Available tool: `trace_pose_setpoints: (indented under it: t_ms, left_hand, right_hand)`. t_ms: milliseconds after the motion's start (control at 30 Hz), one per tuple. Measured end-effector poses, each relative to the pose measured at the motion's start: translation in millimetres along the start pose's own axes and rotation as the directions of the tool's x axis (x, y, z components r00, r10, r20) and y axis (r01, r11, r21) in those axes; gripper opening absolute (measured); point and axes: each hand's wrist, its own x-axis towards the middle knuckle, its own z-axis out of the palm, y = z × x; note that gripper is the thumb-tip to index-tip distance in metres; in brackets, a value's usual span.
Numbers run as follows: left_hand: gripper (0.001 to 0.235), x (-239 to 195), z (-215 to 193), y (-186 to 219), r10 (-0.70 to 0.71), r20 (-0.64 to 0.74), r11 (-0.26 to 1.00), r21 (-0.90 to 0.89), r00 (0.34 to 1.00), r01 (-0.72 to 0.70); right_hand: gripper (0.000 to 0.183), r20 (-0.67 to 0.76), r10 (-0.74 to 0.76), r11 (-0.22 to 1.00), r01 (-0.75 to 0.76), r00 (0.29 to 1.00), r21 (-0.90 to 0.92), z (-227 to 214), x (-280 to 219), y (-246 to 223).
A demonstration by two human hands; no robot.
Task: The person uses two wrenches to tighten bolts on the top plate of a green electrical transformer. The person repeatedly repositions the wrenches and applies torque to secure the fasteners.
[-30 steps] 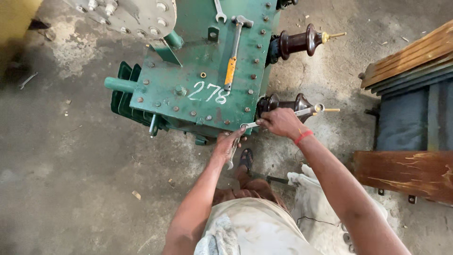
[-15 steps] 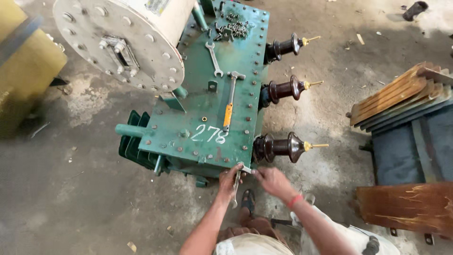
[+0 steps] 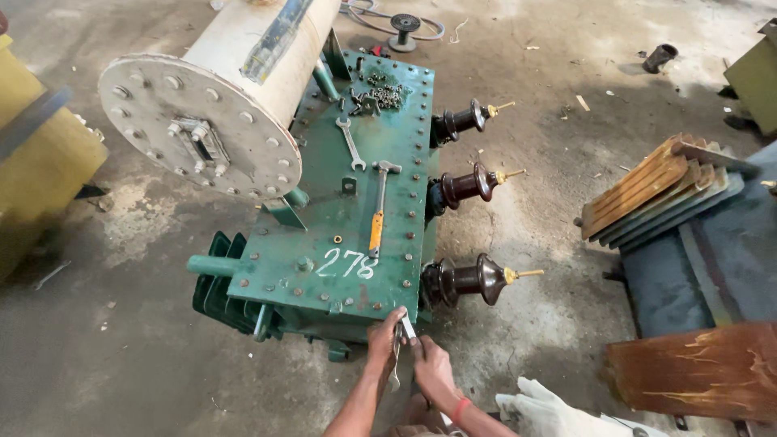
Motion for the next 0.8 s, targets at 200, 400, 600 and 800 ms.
trace_pose_setpoints:
  t_ms: [200,400,600,800]
  left_hand:
    - [0.025,2.9,-4.9,2.0,-0.056,-0.009,0.998,-0.004,0.998,0.056]
    - [0.025,8.9,6.9,-8.1,0.002,-0.118,0.998,0.057,0.993,0.004]
    - [0.027,-2.6,2.8,-1.1,-0.024,-0.062,0.999,0.043,0.998,0.027]
    - [0.032,12.3,-9.0,-7.0,-0.044,-0.028,0.999,0.016,0.999,0.044]
  right_hand:
    - [0.045,0.515,-0.248,0.650,0.535,0.820,-0.540,-82.6,125.6,-38.5]
    - [0.052,0.416,-0.301,0.706,0.494,0.858,-0.508,-72.4,125.6,-33.8]
    - [0.039,-0.077,-0.137,0.991,0.137,0.988,-0.005,-3.4,-3.3,12.3]
    - [0.056,0.535,-0.183,0.645,0.511,0.825,-0.568,-81.4,126.2,-27.6]
